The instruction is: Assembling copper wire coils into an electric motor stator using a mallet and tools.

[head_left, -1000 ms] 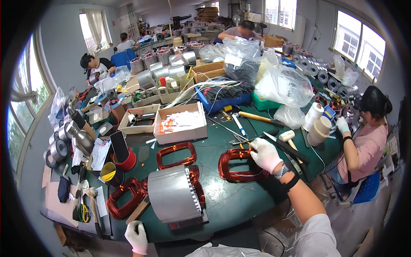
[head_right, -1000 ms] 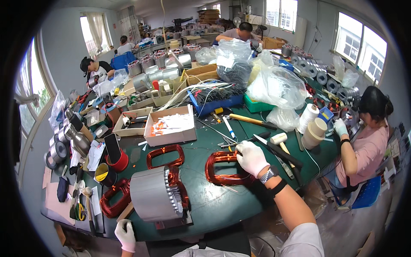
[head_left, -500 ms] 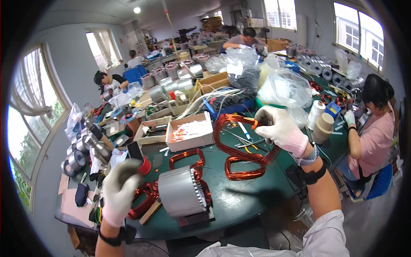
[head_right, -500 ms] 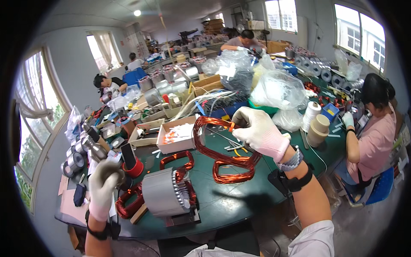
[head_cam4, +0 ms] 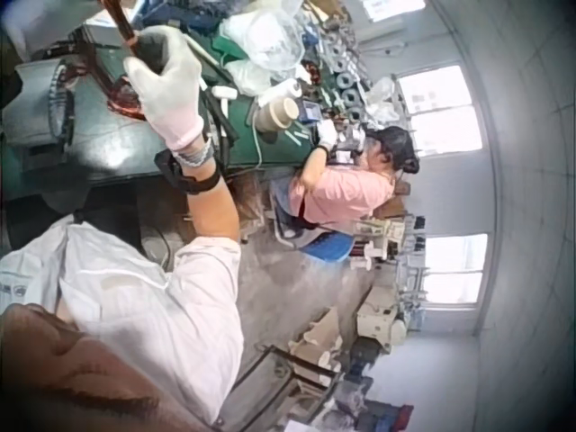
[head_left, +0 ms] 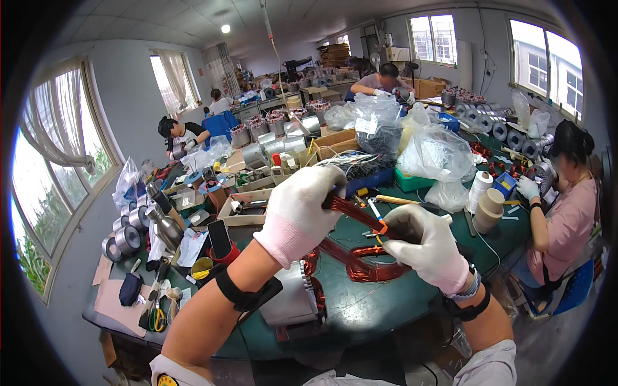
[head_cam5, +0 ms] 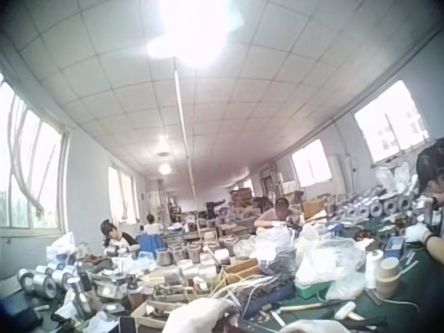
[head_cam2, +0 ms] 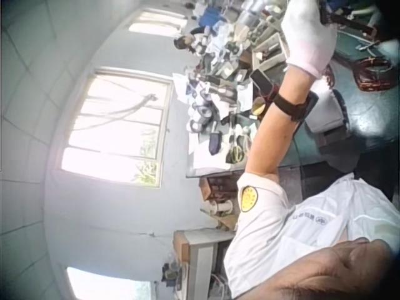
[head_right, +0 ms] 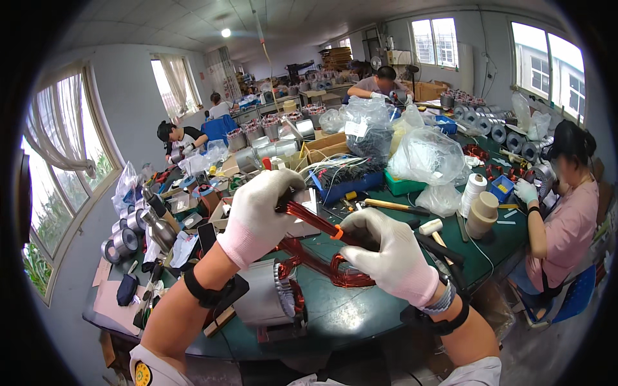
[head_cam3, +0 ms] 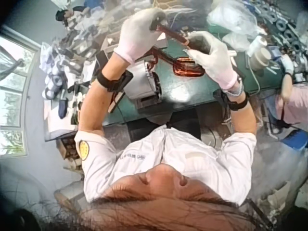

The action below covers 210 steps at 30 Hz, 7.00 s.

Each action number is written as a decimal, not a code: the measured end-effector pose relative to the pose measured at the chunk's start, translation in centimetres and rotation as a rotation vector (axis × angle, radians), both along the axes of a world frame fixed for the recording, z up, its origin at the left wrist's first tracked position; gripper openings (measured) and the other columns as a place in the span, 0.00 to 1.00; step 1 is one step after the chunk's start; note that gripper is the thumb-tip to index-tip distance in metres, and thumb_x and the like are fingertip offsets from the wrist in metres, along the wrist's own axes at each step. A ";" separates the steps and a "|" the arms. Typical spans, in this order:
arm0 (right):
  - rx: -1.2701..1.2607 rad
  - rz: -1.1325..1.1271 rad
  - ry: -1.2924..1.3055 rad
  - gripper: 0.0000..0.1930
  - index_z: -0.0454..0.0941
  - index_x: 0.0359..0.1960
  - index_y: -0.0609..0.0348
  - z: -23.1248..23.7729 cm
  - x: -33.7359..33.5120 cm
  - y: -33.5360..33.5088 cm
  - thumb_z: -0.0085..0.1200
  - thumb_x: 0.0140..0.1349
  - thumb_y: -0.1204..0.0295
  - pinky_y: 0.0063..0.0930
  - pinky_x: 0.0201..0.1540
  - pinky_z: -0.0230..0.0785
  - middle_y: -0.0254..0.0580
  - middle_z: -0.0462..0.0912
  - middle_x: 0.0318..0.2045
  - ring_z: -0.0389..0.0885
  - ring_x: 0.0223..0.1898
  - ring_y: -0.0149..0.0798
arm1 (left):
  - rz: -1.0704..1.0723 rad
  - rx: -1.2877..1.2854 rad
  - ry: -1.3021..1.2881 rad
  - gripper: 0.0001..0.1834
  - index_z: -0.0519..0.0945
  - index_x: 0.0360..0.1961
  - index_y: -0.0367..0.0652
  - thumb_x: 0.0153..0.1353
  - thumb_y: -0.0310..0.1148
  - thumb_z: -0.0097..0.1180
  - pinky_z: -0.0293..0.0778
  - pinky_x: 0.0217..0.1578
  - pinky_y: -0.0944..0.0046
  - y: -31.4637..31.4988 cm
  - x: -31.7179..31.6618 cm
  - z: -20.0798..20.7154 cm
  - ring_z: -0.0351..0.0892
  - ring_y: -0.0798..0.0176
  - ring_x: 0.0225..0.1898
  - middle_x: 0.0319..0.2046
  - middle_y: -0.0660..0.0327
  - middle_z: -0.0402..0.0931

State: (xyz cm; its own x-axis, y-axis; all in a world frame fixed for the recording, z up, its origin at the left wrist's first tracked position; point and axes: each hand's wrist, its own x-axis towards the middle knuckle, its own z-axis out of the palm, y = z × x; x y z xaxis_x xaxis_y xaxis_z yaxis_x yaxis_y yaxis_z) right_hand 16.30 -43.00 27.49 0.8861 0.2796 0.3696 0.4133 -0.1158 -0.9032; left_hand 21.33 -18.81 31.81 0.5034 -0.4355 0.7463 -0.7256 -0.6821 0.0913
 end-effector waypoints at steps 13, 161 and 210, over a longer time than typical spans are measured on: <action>-0.091 -0.207 -0.414 0.16 0.79 0.50 0.66 -0.1 0.5 3.3 0.60 0.60 0.77 0.34 0.48 0.79 0.51 0.86 0.38 0.88 0.39 0.41 | 0.069 0.009 0.044 0.25 0.76 0.49 0.44 0.46 0.22 0.66 0.79 0.37 0.51 -3.6 -1.9 -0.4 0.85 0.44 0.36 0.33 0.54 0.82; 0.119 -0.080 -0.319 0.48 0.55 0.77 0.61 -19.9 1.7 7.5 0.70 0.56 0.72 0.42 0.45 0.83 0.59 0.83 0.55 0.87 0.46 0.59 | 0.242 0.343 0.847 0.16 0.83 0.40 0.33 0.73 0.37 0.52 0.78 0.39 0.48 -3.3 2.3 -7.4 0.83 0.38 0.35 0.29 0.42 0.81; -0.066 -0.018 0.179 0.46 0.65 0.64 0.72 -21.6 1.8 10.1 0.83 0.47 0.70 0.24 0.31 0.76 0.36 0.78 0.28 0.76 0.25 0.27 | 0.135 -0.390 1.694 0.37 0.59 0.77 0.38 0.74 0.42 0.57 0.74 0.65 0.46 28.6 -15.5 -17.0 0.76 0.55 0.63 0.65 0.53 0.72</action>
